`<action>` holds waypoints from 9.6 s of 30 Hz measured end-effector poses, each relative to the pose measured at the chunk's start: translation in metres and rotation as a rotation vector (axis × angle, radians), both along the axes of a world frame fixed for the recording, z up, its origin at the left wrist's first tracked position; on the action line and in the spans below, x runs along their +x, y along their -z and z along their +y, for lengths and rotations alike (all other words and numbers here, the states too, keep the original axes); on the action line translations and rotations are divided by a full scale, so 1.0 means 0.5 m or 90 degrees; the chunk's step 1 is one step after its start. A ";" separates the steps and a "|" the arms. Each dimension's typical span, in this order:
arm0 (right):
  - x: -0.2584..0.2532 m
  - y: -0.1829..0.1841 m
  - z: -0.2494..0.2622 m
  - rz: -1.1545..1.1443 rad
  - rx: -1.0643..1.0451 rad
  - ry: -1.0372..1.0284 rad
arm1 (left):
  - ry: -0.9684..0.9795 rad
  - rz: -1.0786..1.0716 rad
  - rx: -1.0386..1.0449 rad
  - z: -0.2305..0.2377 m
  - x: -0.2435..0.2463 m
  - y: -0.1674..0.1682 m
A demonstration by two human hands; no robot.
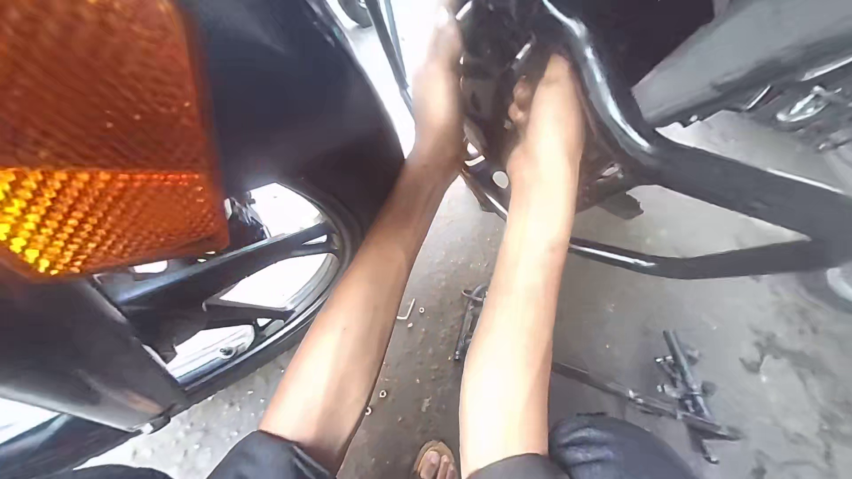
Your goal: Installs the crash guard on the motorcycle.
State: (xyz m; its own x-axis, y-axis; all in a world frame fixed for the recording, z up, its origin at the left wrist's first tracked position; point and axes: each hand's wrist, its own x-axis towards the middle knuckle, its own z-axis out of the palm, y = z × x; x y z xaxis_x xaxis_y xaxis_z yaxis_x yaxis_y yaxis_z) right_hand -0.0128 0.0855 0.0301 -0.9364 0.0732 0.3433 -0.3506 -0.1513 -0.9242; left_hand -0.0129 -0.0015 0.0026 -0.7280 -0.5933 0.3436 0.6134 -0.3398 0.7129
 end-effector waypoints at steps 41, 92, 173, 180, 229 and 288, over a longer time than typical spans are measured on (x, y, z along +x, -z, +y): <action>0.016 0.011 0.003 0.029 -0.045 0.000 | -0.114 -0.443 -0.716 0.189 0.105 0.181; -0.041 0.009 0.012 -0.129 0.017 0.098 | 0.040 -0.381 -0.757 0.186 0.160 0.209; 0.001 0.011 -0.031 0.063 -0.055 0.096 | -0.032 -0.006 -0.173 0.035 0.080 0.004; -0.015 0.001 -0.005 0.110 -0.100 -0.006 | -0.029 -0.010 -0.132 0.031 0.082 -0.002; -0.050 0.004 -0.011 0.164 0.112 0.191 | -0.006 0.069 0.241 0.007 -0.015 -0.065; 0.288 0.640 0.083 -0.334 0.873 -0.134 | -0.049 -0.017 0.049 -0.005 0.036 -0.010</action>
